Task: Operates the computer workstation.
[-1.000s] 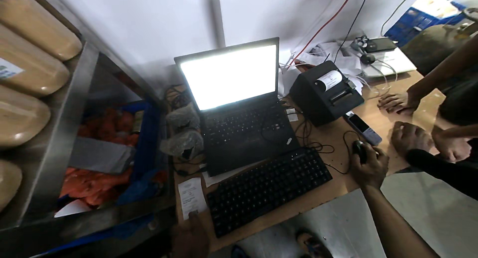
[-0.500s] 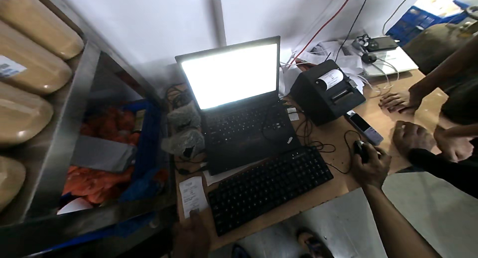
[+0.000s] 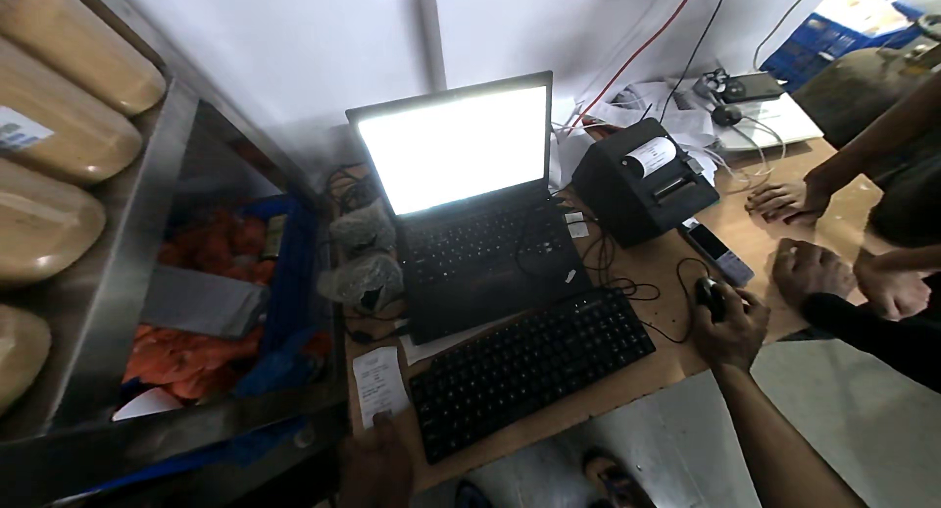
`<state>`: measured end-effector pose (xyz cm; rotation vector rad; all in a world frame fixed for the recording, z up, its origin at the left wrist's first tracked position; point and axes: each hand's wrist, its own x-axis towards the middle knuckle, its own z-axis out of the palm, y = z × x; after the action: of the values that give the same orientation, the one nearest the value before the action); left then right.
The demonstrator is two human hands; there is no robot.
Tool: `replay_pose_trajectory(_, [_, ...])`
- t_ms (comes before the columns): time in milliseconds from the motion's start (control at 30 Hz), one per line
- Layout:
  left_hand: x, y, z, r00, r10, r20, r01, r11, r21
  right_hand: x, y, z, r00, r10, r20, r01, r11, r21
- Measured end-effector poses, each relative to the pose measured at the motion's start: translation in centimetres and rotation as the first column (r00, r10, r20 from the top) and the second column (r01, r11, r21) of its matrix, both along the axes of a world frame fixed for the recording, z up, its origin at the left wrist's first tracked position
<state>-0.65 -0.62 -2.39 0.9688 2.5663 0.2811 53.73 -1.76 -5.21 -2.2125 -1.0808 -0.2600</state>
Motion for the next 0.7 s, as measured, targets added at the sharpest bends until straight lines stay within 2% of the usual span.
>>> replay_pose_trajectory(133, [0.5,0.2,0.6,0.999,0.017,-0.032,-0.018,0.999,-0.038,0.0,0.0,0.0,1.0,0.008,0.014,-0.008,1.0,0.0])
replay_pose_trajectory(233, [0.3,0.0,0.0,1.0,0.009,-0.025,-0.009,1.0,0.021,0.0,0.0,0.0,1.0,0.012,0.008,-0.012,1.0,-0.002])
replay_pose_trajectory(367, [0.6,0.3,0.9,0.999,0.024,-0.021,-0.025,0.999,-0.049,0.0,0.1,-0.1,1.0,0.005,0.011,-0.005,1.0,-0.005])
replay_pose_trajectory(533, [1.0,0.3,1.3,1.0,0.021,-0.022,-0.02,1.0,0.012,-0.2,0.1,0.1,1.0,0.004,0.017,-0.004,1.0,0.01])
replay_pose_trajectory(700, [0.9,0.3,1.5,1.0,0.013,-0.002,-0.013,1.0,-0.001,-0.2,0.2,0.1,1.0,-0.006,0.014,0.006,1.0,-0.001])
